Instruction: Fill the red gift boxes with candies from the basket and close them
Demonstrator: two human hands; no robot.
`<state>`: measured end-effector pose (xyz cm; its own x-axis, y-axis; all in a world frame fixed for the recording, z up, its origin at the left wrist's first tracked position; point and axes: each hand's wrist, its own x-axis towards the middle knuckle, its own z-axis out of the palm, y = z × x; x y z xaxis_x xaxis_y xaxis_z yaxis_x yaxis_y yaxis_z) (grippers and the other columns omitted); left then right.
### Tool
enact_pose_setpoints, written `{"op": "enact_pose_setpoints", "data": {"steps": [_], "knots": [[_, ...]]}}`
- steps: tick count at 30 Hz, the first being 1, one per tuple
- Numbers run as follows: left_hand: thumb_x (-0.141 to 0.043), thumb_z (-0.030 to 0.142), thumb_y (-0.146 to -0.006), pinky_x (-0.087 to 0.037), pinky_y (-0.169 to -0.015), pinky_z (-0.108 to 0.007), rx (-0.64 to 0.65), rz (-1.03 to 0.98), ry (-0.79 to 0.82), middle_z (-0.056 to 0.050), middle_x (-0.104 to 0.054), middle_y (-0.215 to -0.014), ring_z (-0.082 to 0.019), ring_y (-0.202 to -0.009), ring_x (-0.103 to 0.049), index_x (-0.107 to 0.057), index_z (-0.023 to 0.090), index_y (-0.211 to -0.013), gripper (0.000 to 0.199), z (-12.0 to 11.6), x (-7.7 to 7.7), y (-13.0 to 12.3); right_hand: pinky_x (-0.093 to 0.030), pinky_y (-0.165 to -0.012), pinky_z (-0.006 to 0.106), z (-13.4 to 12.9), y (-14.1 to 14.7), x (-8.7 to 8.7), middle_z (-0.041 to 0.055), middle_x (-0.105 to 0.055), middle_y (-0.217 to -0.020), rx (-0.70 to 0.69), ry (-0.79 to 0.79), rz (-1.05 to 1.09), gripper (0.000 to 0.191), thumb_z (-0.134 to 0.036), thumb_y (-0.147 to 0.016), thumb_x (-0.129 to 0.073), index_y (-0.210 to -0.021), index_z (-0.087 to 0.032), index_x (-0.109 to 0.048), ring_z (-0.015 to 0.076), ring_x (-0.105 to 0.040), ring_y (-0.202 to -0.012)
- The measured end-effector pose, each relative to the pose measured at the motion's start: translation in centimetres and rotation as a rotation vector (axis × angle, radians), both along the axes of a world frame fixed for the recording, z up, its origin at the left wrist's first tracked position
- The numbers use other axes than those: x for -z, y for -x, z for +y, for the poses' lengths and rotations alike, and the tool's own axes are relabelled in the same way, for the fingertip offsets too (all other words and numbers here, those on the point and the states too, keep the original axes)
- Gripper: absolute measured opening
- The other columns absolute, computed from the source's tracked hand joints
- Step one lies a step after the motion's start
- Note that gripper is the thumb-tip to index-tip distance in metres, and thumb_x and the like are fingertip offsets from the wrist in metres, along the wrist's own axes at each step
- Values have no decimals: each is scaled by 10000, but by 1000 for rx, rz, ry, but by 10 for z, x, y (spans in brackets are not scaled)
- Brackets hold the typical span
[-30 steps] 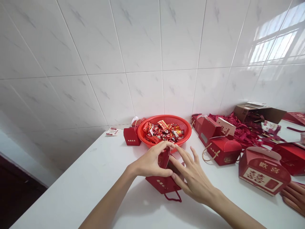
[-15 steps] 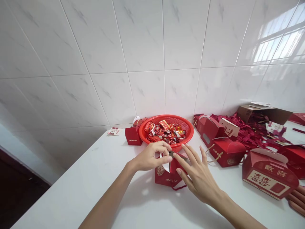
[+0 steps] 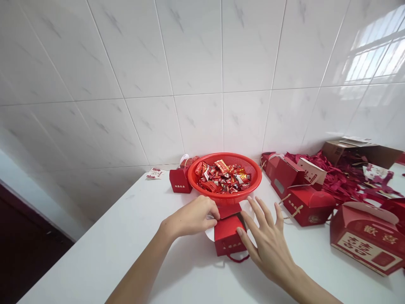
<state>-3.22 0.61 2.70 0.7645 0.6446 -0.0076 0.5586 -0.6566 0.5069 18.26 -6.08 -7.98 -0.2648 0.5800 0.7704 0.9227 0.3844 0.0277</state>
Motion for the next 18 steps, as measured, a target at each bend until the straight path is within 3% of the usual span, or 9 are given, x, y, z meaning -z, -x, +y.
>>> {"op": "enact_pose_setpoints", "data": {"steps": [3, 7, 11, 15, 18], "knots": [[-525, 134, -791, -319, -590, -286, -8, 20, -3, 15, -468, -568, -154, -611, -464, -501, 209, -520, 282, -2, -1, -2, -135, -1160, 670, 0, -3, 0, 240, -520, -1447, 35, 31, -67, 320, -309, -1003, -481, -1247, -145, -608, 386, -368, -1436], [-517, 143, -808, -347, -616, -284, -1, 29, -9, 1, -551, -607, -178, -674, -537, -591, 216, -562, 267, -5, -3, -4, -198, -1148, 664, -2, -3, 1, 256, -423, -1521, -28, 67, -59, 289, -334, -1015, -471, -1205, -159, -600, 376, -280, -1487], [-542, 138, -830, -424, -703, -278, -19, -7, -9, -13, -712, -849, -193, -806, -612, -711, 211, -810, 185, -8, -6, -5, -307, -1126, 640, -1, -3, 3, 253, -384, -1551, -101, 91, -2, 264, -307, -1014, -485, -1212, -161, -580, 362, -253, -1508], [-545, 121, -847, -465, -765, -283, -29, 0, -14, -20, -723, -965, -191, -866, -636, -704, 200, -940, 200, -8, -6, -5, -343, -1119, 627, 1, -4, 3, 244, -424, -1539, -126, 58, 40, 268, -291, -1010, -498, -1235, -158, -561, 348, -276, -1508], [-555, 140, -857, -500, -835, -303, -46, -22, -14, -53, -677, -1231, -212, -986, -654, -681, 229, -1164, 344, -8, -2, -3, -318, -1140, 609, 1, -4, 0, 239, -466, -1521, -149, -3, 23, 284, -246, -1010, -499, -1274, -148, -540, 326, -314, -1499]]}}
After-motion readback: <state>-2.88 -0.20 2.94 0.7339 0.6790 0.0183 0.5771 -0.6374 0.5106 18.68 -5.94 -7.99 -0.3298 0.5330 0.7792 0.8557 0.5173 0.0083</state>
